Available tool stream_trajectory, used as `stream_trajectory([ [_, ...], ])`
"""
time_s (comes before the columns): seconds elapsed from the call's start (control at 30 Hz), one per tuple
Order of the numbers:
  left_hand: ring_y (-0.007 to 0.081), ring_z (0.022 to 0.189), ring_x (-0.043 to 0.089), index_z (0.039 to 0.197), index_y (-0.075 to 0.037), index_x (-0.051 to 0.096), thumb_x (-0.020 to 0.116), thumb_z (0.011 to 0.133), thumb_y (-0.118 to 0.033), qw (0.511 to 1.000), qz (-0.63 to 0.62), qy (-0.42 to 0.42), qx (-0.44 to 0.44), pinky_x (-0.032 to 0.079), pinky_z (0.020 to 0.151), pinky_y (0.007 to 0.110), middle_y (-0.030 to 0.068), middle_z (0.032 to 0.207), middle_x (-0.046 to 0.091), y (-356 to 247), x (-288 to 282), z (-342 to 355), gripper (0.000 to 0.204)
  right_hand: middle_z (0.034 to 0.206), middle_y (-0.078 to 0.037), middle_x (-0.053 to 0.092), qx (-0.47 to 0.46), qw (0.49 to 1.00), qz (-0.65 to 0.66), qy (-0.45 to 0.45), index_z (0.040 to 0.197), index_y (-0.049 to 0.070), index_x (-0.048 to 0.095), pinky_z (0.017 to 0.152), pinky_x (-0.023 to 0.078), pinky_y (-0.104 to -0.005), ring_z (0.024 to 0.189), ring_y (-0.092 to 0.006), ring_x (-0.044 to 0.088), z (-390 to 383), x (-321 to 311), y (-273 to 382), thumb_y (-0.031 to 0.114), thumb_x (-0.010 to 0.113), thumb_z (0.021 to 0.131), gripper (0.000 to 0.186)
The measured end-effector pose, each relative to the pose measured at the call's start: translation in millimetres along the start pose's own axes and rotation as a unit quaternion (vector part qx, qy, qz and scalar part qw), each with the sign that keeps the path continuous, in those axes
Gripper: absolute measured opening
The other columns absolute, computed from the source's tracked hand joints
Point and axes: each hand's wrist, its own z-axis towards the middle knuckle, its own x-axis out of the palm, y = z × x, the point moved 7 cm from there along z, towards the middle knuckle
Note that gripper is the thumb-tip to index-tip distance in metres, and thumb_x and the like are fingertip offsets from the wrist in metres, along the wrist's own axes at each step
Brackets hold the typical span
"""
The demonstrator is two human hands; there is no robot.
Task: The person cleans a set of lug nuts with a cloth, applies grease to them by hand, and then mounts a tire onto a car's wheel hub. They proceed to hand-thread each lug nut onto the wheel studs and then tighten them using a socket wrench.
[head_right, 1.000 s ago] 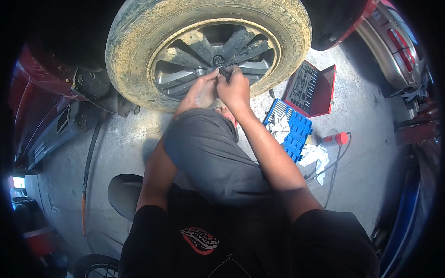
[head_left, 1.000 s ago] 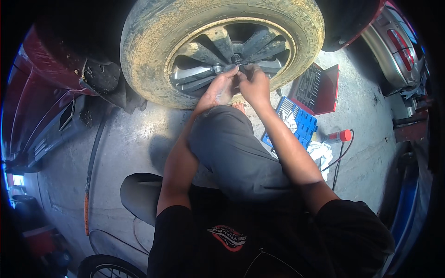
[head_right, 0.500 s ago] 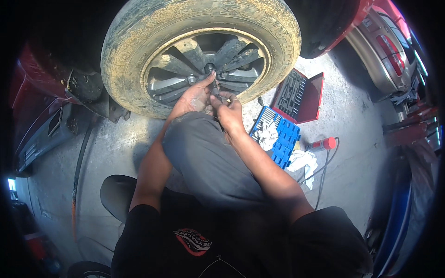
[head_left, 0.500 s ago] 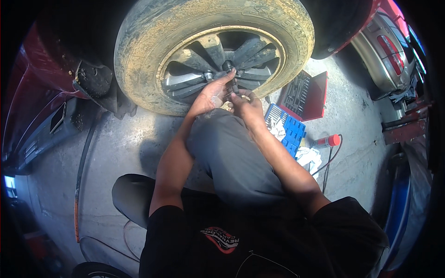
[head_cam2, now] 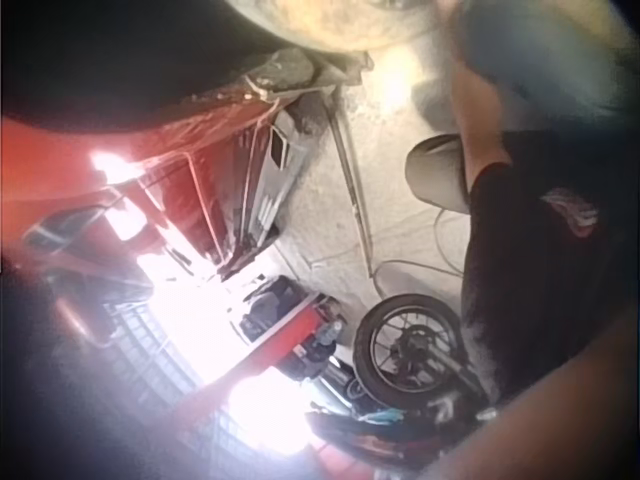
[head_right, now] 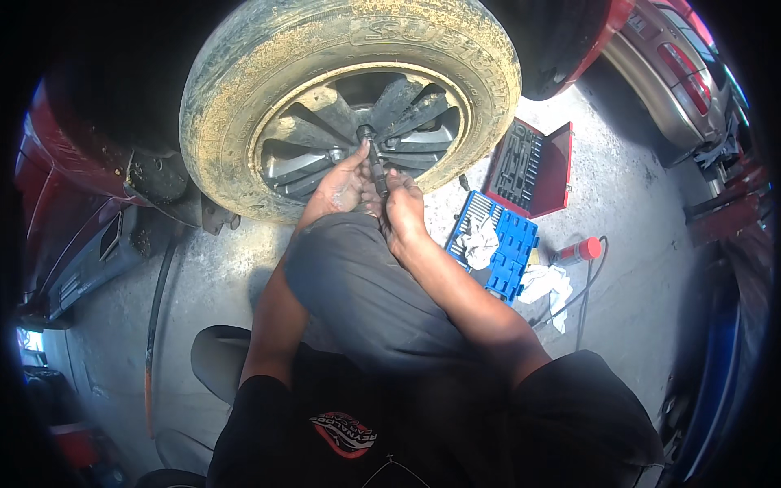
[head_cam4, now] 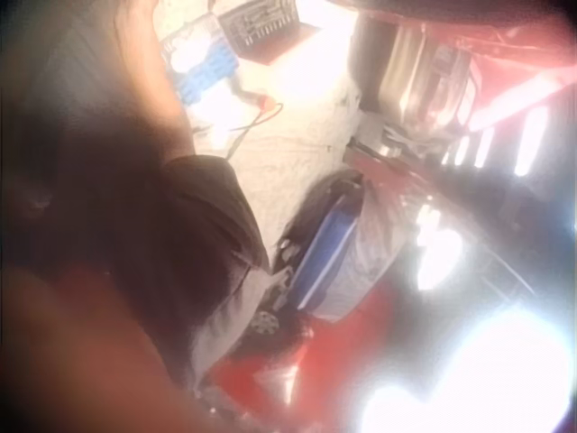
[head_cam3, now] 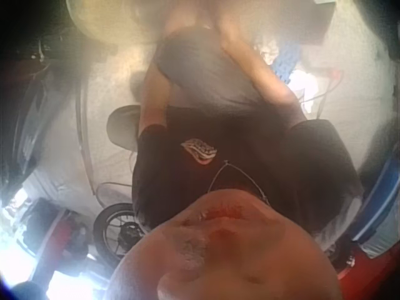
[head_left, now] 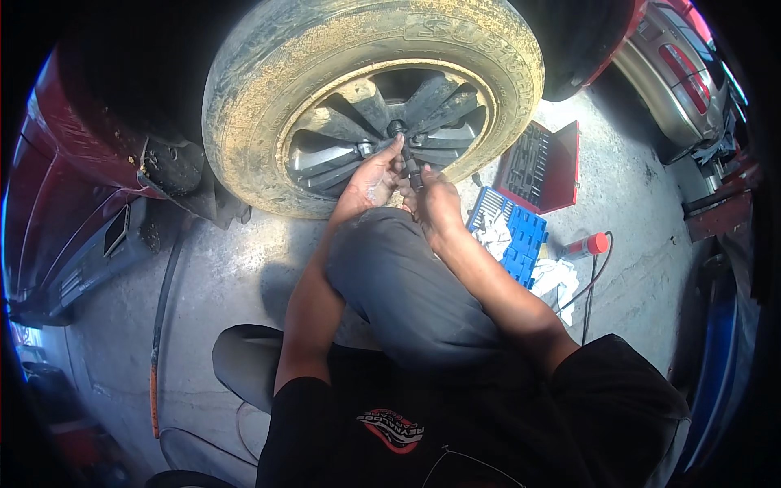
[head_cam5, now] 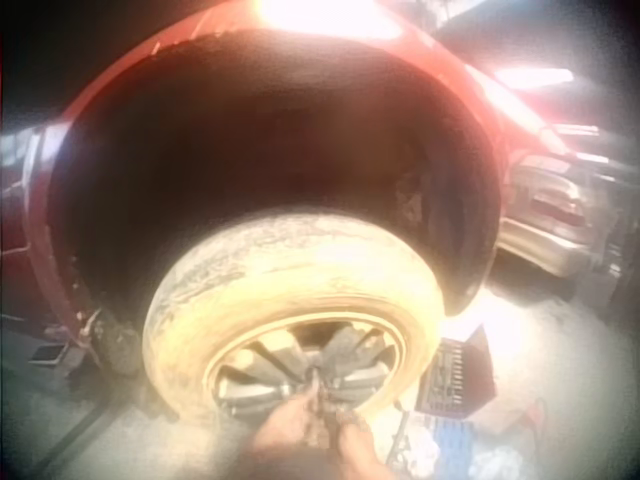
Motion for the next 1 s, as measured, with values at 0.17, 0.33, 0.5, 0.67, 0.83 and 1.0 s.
stream_trajectory([
  [0.17,0.0193,0.102,0.065,0.129,-0.005,0.056,0.058,0.099,-0.031,0.998,-0.038,0.057,0.009,0.051,0.063,0.031,0.0053,0.109,0.065,2,21,-11,0.04,0.083,-0.011,0.064,0.061,0.99,0.125,0.008,0.117,0.0,0.049,0.05,0.051,-0.0229,0.065,-0.0139,0.061,2,2,-4,0.019,0.041,0.105,0.024],
  [0.33,0.0166,0.087,0.062,0.108,-0.006,0.059,0.07,0.091,-0.038,0.996,0.057,-0.024,0.056,0.051,0.063,0.026,0.0036,0.093,0.063,0,0,-3,0.038,0.095,-0.01,0.062,-0.07,0.987,-0.142,-0.032,0.118,0.001,0.05,0.07,0.053,-0.0234,0.083,-0.0142,0.063,-29,17,18,0.016,0.055,0.1,0.024],
  [0.5,0.0196,0.098,0.063,0.121,-0.003,0.057,0.066,0.095,-0.028,0.996,-0.057,0.06,0.022,0.052,0.076,0.032,0.0078,0.105,0.065,6,15,5,0.037,0.097,-0.011,0.06,0.042,0.978,0.197,0.046,0.121,0.0,0.05,0.067,0.057,-0.0234,0.084,-0.014,0.064,4,-4,3,0.013,0.054,0.1,0.024],
  [0.67,0.0191,0.098,0.062,0.126,-0.003,0.052,0.06,0.099,-0.025,0.993,-0.055,0.022,0.101,0.053,0.084,0.031,0.0089,0.109,0.06,3,12,-8,0.037,0.089,-0.01,0.059,0.036,0.996,0.079,0.013,0.118,-0.001,0.048,0.063,0.056,-0.0245,0.072,-0.0145,0.061,-5,7,3,0.012,0.046,0.101,0.021],
  [0.83,0.0105,0.069,0.058,0.1,-0.011,0.057,0.067,0.094,-0.04,0.998,0.033,-0.043,0.041,0.044,0.058,0.027,0.0012,0.083,0.061,3,-2,-7,0.031,0.089,-0.013,0.062,-0.092,0.989,-0.113,-0.039,0.115,-0.001,0.048,0.065,0.056,-0.0268,0.072,-0.0173,0.063,-27,24,21,0.01,0.047,0.101,0.018],
  [1.0,0.0137,0.082,0.06,0.108,-0.01,0.06,0.065,0.094,-0.04,0.996,-0.039,0.004,0.075,0.047,0.072,0.029,0.001,0.091,0.063,5,31,-4,0.033,0.099,-0.015,0.064,0.089,0.982,0.152,0.067,0.118,-0.003,0.048,0.071,0.053,-0.0285,0.079,-0.0178,0.063,19,-15,-6,0.02,0.036,0.106,0.029],
])
